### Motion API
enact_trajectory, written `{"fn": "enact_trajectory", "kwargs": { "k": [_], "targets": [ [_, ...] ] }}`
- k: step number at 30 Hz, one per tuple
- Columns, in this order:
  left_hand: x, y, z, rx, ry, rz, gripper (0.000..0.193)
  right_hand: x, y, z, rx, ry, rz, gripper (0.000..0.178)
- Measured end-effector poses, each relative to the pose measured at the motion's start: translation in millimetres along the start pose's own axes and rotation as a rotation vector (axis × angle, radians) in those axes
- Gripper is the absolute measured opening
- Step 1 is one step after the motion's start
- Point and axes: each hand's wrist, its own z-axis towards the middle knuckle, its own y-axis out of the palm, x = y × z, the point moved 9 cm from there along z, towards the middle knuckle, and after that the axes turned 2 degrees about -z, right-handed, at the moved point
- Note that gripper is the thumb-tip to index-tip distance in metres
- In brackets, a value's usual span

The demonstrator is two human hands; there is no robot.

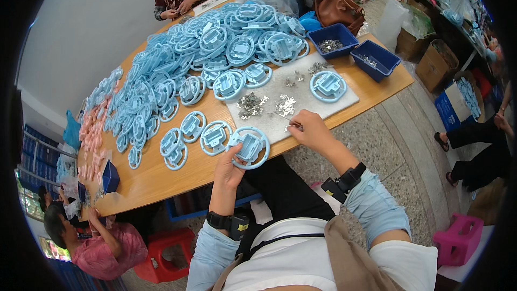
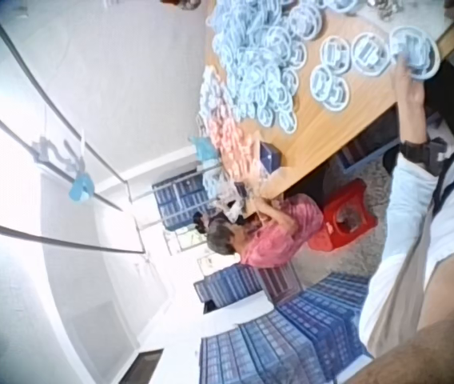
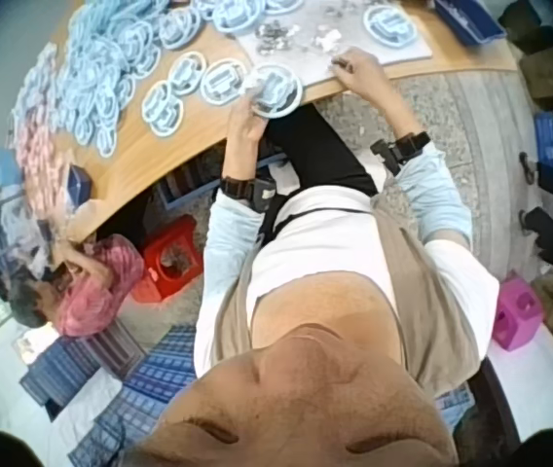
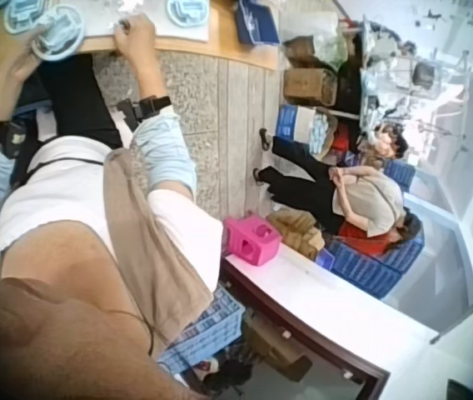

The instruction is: Assemble small plastic pieces into circular frames at a manufacturing workstation.

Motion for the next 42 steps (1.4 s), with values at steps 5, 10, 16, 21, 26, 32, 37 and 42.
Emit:
{"fn": "enact_trajectory", "kwargs": {
  "k": [5,10,16,21,26,32,37,42],
  "targets": [
    [-4.2,1.9,-0.6,0.015,0.047,0.024,0.029,-15.1,12.2,1.2,0.043,-0.087,-0.267,0.010],
    [-5.5,2.1,-4.3,0.034,0.074,0.052,0.027,-32.1,17.8,9.1,-0.042,-0.048,0.041,0.010],
    [-9.0,-7.3,0.1,0.126,0.114,0.078,0.026,-58.7,48.2,23.1,0.041,-0.102,0.270,0.010],
    [-5.6,-2.6,-3.3,0.098,0.134,0.147,0.026,-59.4,54.0,25.6,0.054,-0.085,0.213,0.011],
    [-4.1,0.0,-2.6,0.076,0.142,0.140,0.023,-62.8,55.6,22.7,0.039,-0.095,0.187,0.011],
    [-3.4,-5.0,-2.5,0.078,0.144,0.121,0.020,-69.7,58.6,20.2,0.019,-0.083,0.169,0.010],
    [-2.4,-0.5,-3.8,0.067,0.151,0.150,0.024,-81.3,57.1,13.1,0.124,-0.240,0.051,0.009],
    [-2.4,3.1,-3.4,0.010,0.117,0.231,0.028,-100.0,62.2,2.9,0.132,-0.414,-0.255,0.007]
  ]
}}
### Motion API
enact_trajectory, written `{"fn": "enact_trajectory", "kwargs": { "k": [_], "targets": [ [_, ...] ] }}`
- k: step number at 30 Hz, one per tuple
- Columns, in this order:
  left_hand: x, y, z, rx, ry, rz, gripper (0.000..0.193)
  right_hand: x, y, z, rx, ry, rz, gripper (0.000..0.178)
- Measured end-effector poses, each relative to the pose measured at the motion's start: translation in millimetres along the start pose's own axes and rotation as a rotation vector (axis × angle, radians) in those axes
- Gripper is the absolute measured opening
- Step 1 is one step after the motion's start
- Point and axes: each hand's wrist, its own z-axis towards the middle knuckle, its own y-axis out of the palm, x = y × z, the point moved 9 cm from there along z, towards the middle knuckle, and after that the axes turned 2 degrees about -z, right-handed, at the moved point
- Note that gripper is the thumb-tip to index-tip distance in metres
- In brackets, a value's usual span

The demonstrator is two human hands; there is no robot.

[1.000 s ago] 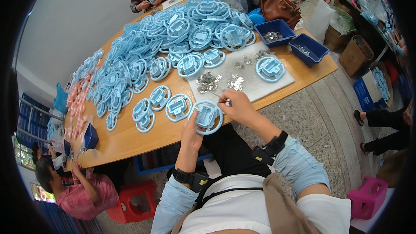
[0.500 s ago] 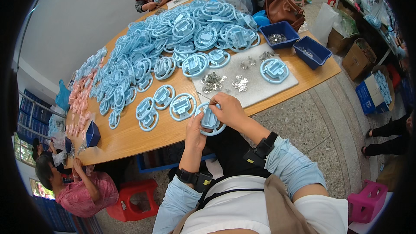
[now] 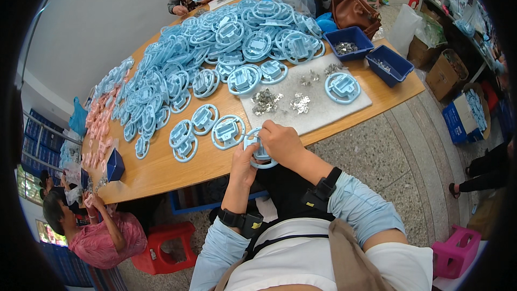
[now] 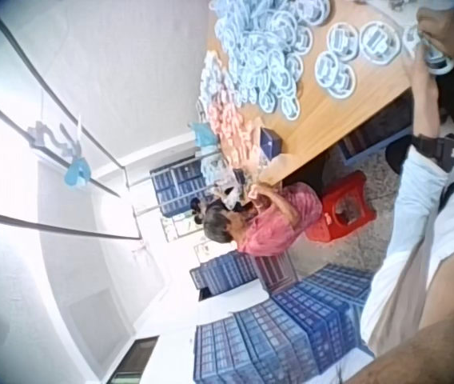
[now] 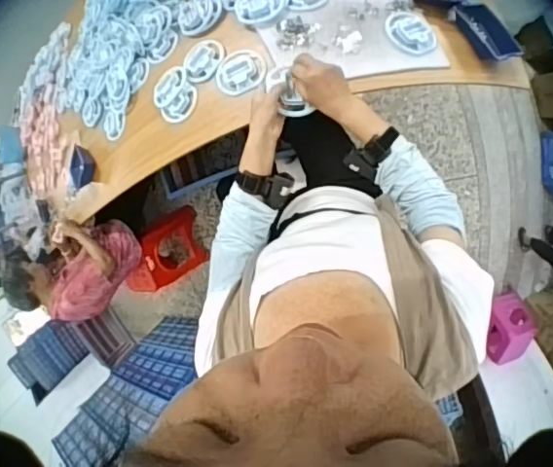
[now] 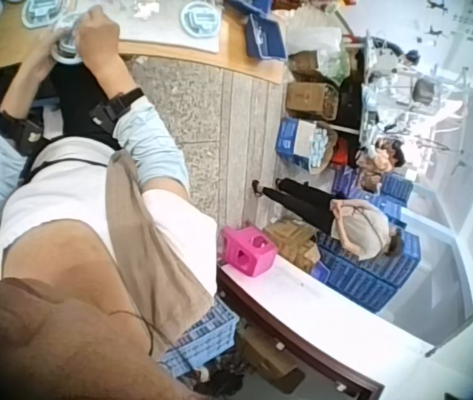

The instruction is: Assemble small plastic pieces into circular frames at a manufacturing workstation.

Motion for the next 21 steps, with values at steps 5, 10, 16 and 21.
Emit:
{"fn": "enact_trajectory", "kwargs": {
  "k": [5,10,16,21],
  "targets": [
    [-1.0,-3.2,-0.5,0.013,-0.010,0.029,0.029,-6.9,0.5,-4.3,-0.056,-0.002,-0.063,0.009],
    [0.0,-2.0,1.8,-0.025,-0.013,-0.057,0.031,2.3,-10.4,-9.1,-0.108,0.148,0.088,0.024],
    [-4.3,-5.4,6.5,-0.009,-0.016,-0.211,0.032,8.2,3.7,-33.7,-0.209,0.231,0.063,0.043],
    [-4.5,-5.4,5.0,-0.020,-0.032,-0.207,0.033,-1.1,3.9,-31.9,-0.238,0.170,-0.118,0.044]
  ]
}}
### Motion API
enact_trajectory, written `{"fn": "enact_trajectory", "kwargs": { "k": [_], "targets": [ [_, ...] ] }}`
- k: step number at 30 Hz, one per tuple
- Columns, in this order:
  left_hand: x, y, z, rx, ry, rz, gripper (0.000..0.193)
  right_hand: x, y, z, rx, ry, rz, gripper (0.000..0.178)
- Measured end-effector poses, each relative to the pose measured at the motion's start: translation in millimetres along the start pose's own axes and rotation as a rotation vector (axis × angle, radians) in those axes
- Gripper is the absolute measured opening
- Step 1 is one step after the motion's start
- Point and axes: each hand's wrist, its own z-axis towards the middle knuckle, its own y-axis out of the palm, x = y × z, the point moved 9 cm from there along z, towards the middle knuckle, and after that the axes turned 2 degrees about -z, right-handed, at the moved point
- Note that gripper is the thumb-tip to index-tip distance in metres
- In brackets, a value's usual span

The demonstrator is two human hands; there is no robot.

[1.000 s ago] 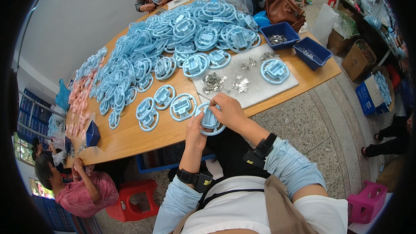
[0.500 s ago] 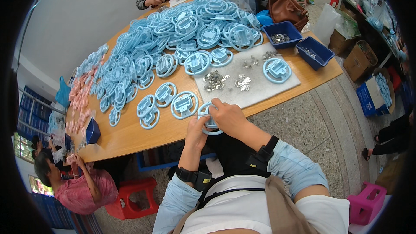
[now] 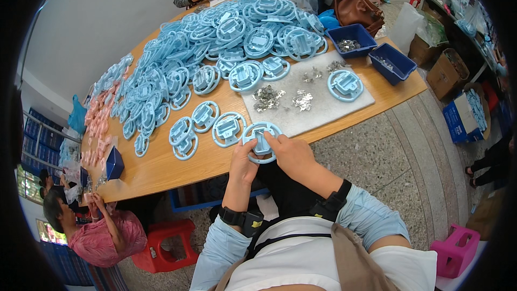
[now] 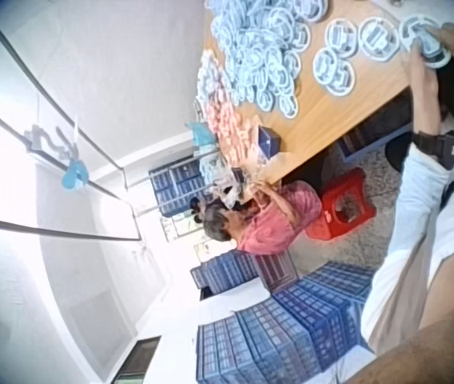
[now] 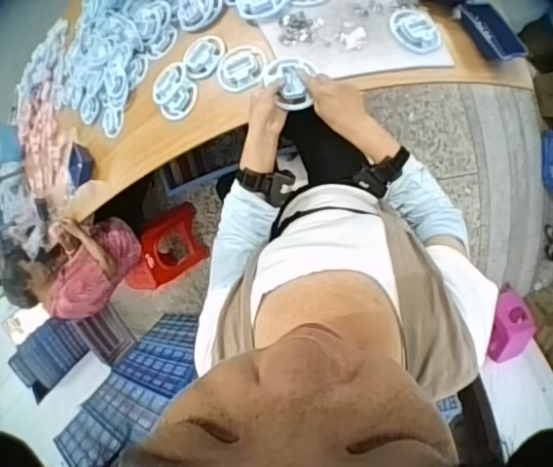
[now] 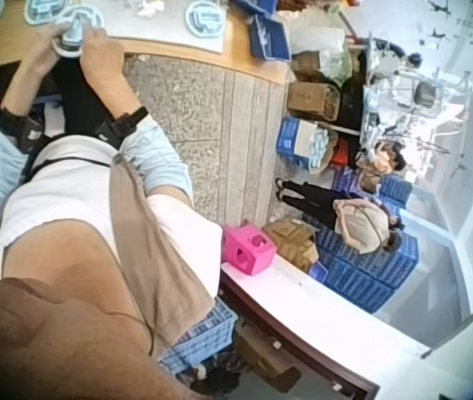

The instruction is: Assemble small plastic pieces into circular frames at a manufacturing workstation.

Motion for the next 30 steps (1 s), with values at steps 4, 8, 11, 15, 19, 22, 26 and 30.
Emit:
{"fn": "enact_trajectory", "kwargs": {
  "k": [4,8,11,15,19,22,26,30],
  "targets": [
    [0.9,2.4,-2.3,0.008,0.000,0.013,0.033,-5.8,-1.1,-0.3,-0.021,-0.005,-0.060,0.043],
    [4.4,7.2,-5.8,0.037,0.037,0.077,0.030,-20.7,-3.2,5.6,-0.055,-0.079,-0.187,0.040],
    [3.9,5.0,-4.8,0.049,0.055,0.143,0.028,-31.5,8.8,9.2,-0.115,-0.129,-0.307,0.041],
    [3.3,0.1,-2.8,0.054,0.044,0.164,0.028,-29.5,9.0,13.4,-0.157,-0.136,-0.317,0.042],
    [7.9,10.9,-7.9,0.036,0.083,0.100,0.029,-8.6,0.1,11.3,-0.144,-0.132,-0.149,0.036],
    [8.3,19.7,-10.3,-0.137,0.024,0.011,0.035,18.3,-38.4,5.3,0.310,0.124,0.201,0.036],
    [6.1,25.1,-14.2,-0.044,-0.061,-0.021,0.030,54.6,-0.6,12.6,0.035,0.330,0.632,0.030],
    [2.0,21.6,-5.7,-0.064,-0.110,0.148,0.030,55.6,-10.1,12.0,0.127,0.288,0.820,0.024]
  ]
}}
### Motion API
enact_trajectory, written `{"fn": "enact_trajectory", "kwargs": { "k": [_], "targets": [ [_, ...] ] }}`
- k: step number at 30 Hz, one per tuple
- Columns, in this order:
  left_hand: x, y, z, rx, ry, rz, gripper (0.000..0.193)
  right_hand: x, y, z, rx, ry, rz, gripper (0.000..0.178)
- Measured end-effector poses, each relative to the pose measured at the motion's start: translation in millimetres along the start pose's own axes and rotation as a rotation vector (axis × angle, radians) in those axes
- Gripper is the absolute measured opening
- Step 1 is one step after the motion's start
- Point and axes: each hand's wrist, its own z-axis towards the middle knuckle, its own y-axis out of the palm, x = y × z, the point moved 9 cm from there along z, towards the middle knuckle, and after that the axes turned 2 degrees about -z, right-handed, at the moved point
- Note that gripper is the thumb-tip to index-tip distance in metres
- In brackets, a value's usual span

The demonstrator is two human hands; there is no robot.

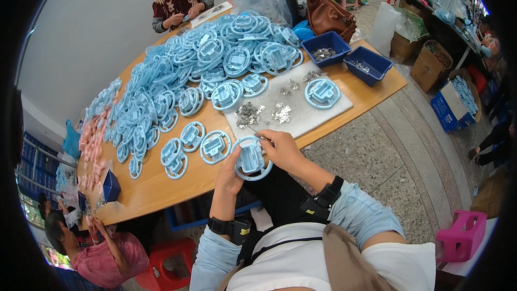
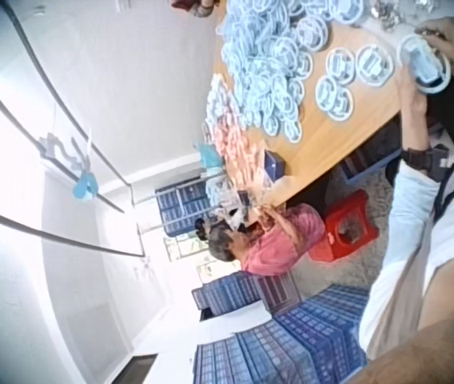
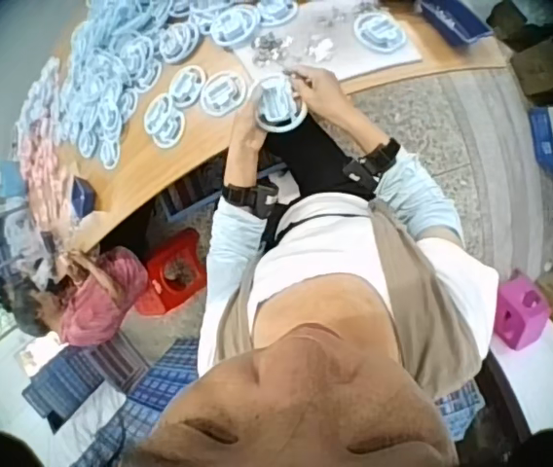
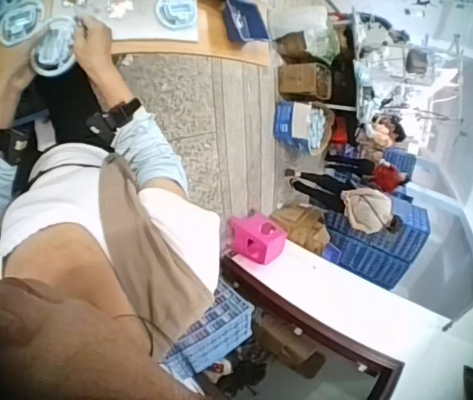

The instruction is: Assemble small plastic pieces into circular frames at a manufacturing workstation.

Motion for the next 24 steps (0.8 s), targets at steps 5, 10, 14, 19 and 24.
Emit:
{"fn": "enact_trajectory", "kwargs": {
  "k": [5,10,14,19,24],
  "targets": [
    [6.2,-1.2,2.3,0.010,0.030,0.088,0.026,5.8,0.7,-2.9,-0.086,0.013,-0.035,0.026],
    [12.5,-4.1,3.6,0.032,0.091,0.117,0.024,23.9,10.3,3.2,-0.241,0.116,0.164,0.024],
    [17.2,-8.7,9.7,0.118,0.158,0.092,0.026,25.8,-71.6,54.5,0.277,-0.158,-0.256,0.017],
    [15.8,-22.5,12.7,0.150,0.145,0.108,0.025,39.3,-88.9,94.9,0.215,-0.143,-0.723,0.013],
    [12.6,-23.3,11.9,0.188,0.109,0.025,0.025,46.9,-80.5,108.7,0.182,-0.117,-0.783,0.013]
  ]
}}
